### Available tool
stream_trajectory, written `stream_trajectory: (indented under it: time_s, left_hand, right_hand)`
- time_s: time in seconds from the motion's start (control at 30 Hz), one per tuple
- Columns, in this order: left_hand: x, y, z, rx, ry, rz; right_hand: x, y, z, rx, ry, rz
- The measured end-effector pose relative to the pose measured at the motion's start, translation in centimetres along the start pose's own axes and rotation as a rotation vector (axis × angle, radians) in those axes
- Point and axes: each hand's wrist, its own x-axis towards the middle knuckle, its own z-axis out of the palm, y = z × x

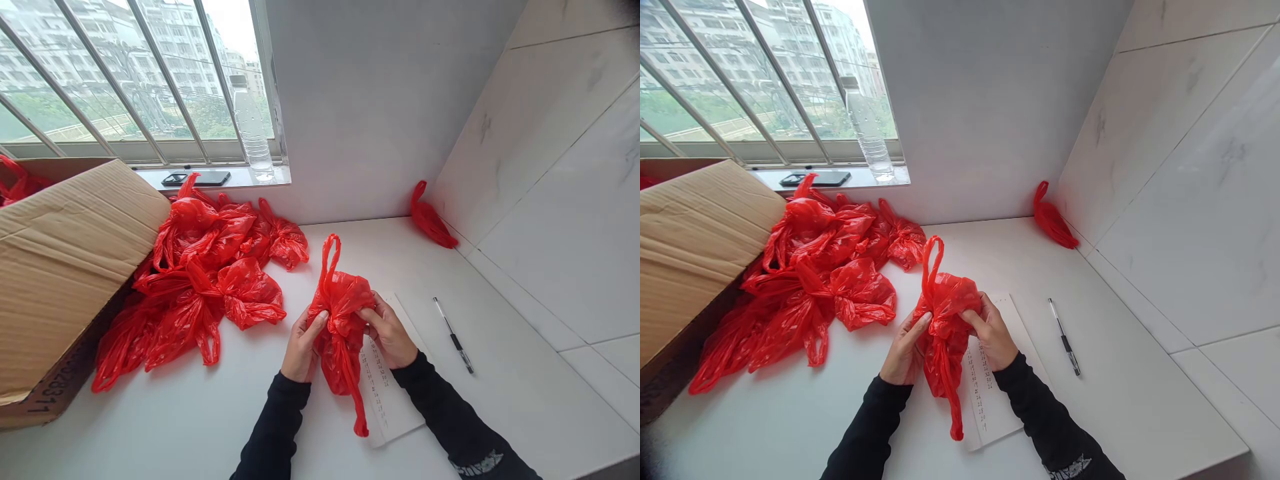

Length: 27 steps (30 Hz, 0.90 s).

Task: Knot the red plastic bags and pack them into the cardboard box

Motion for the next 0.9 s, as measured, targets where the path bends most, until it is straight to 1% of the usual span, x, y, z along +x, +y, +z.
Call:
stream_trajectory:
  time_s: [0.13, 0.23, 0.33, 0.4, 0.5, 0.57, 0.73, 0.8, 0.9]
  left_hand:
    - [0.4, -0.5, -0.5, 0.019, 0.010, 0.016]
    - [0.2, -0.3, -0.4, 0.020, 0.000, 0.000]
    - [-0.1, 0.2, -0.1, 0.051, -0.046, -0.005]
    - [-0.2, 0.4, 0.0, 0.087, -0.058, 0.017]
    - [0.0, 0.4, -0.2, 0.106, -0.038, 0.052]
    - [0.2, 0.2, -0.5, 0.093, -0.029, 0.068]
    - [0.5, -0.5, -0.8, 0.066, -0.033, 0.060]
    - [0.6, -0.6, -0.8, 0.050, -0.019, 0.055]
    - [0.6, -0.3, -0.8, 0.013, 0.042, 0.058]
  right_hand:
    - [0.1, 0.2, 0.1, 0.011, -0.026, -0.054]
    - [0.2, 0.2, 0.0, 0.011, -0.013, -0.082]
    - [0.2, 0.0, 0.0, 0.000, 0.001, -0.052]
    - [0.1, -0.3, 0.1, -0.010, -0.032, -0.026]
    - [0.0, -0.7, 0.3, -0.006, -0.132, -0.019]
    - [0.0, -0.8, 0.3, 0.002, -0.167, -0.032]
    - [0.1, -0.7, 0.2, 0.035, -0.111, -0.059]
    - [0.1, -0.6, 0.2, 0.037, -0.110, -0.030]
    - [0.0, -0.4, 0.0, 0.020, -0.136, 0.040]
